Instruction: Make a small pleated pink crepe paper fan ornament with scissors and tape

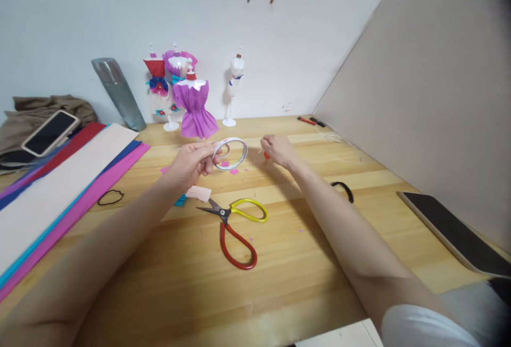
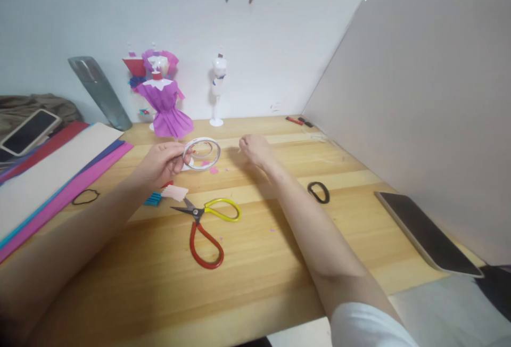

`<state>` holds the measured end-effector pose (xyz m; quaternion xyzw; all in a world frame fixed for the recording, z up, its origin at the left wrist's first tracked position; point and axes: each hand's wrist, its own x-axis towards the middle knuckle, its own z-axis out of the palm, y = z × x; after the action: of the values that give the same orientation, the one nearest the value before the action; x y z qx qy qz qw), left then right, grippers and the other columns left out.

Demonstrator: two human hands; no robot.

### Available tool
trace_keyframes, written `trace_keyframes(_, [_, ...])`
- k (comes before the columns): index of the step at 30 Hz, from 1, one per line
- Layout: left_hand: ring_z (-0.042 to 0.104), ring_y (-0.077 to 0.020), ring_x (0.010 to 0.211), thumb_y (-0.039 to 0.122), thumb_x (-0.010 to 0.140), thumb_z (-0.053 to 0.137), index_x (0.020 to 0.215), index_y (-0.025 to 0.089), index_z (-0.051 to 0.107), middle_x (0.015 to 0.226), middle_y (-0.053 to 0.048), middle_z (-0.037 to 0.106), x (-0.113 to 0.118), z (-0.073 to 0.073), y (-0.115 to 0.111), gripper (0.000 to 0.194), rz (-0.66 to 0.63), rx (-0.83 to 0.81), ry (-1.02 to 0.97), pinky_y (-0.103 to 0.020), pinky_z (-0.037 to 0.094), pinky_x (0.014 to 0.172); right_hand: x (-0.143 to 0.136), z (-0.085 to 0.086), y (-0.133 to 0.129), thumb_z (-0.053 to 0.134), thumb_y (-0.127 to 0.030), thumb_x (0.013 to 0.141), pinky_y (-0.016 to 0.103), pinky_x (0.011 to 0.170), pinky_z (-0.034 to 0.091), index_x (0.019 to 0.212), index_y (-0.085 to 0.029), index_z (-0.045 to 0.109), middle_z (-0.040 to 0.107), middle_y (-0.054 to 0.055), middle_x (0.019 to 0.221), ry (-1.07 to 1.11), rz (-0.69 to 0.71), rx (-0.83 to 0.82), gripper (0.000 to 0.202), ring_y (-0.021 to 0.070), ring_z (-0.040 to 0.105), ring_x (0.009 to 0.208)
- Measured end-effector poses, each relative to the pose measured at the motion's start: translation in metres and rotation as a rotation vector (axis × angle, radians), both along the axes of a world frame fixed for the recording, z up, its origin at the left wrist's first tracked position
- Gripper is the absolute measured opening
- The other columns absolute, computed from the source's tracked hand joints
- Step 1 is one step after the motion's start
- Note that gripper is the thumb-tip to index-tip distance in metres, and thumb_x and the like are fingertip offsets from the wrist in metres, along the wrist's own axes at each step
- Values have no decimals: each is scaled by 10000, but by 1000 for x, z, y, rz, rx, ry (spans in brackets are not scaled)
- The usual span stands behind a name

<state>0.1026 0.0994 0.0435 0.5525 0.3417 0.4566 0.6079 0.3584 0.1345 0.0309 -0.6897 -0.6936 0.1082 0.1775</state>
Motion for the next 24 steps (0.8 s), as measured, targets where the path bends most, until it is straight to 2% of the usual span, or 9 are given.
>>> trace_keyframes(3, [425,-47,392,286,736,655,707,149,722,595,-3,635,0,-1,0,156,6,-11,-3,-194,293,390,-1,-2,-1,354,-359,986,230,555,407,720,-150,579,660,78,599,100,-17,-49,406,150,606,542])
trace_keyframes(5, [425,-47,384,282,729,657,692,148,717,584,-3,632,1,0,0,151,6,-15,-8,-194,293,384,0,-5,-1,397,-296,965,217,530,415,788,-143,578,662,55,609,159,-19,-73,296,123,582,492])
trace_keyframes(7, [426,-46,379,278,723,660,681,147,712,580,-5,630,1,0,-1,147,6,-16,-15,-194,295,381,1,-7,0,453,-196,915,211,530,415,871,-137,584,668,40,649,193,-15,-73,150,110,567,495])
trace_keyframes(10, [428,-43,377,284,721,667,678,143,708,585,-9,629,2,1,-1,153,4,-12,-15,-195,286,377,4,-7,3,459,-154,879,222,581,411,863,-136,610,653,44,689,207,3,-37,154,125,565,594])
trace_keyframes(13, [428,-45,381,295,730,666,688,146,713,592,-8,630,2,1,-1,162,1,-7,-14,-199,286,380,7,-4,2,425,-296,919,245,654,408,807,-140,635,650,59,773,216,39,7,285,152,567,723])
trace_keyframes(16, [433,-48,393,289,745,654,689,152,713,603,-6,631,1,1,-1,159,0,-2,-3,-204,294,391,9,-1,0,547,-424,846,248,647,396,937,-142,647,636,31,786,237,110,6,312,146,542,704])
trace_keyframes(20, [434,-50,391,282,743,641,692,150,704,596,-5,626,1,1,-1,155,5,0,1,-205,291,390,9,-5,2,662,-235,723,227,644,392,896,-141,649,627,25,797,102,219,-22,197,126,532,680])
trace_keyframes(22, [431,-48,387,283,736,644,689,145,700,589,-6,625,1,1,-1,156,7,-8,-2,-202,289,391,8,-10,4,605,-162,751,226,661,395,808,-134,640,641,54,836,47,215,-6,73,125,549,688])
trace_keyframes(24, [430,-47,387,284,731,647,684,144,700,586,-8,627,2,1,-2,157,10,-11,-1,-198,290,393,7,-15,6,519,-139,815,231,635,389,845,-131,637,647,59,795,38,184,-11,122,120,548,627])
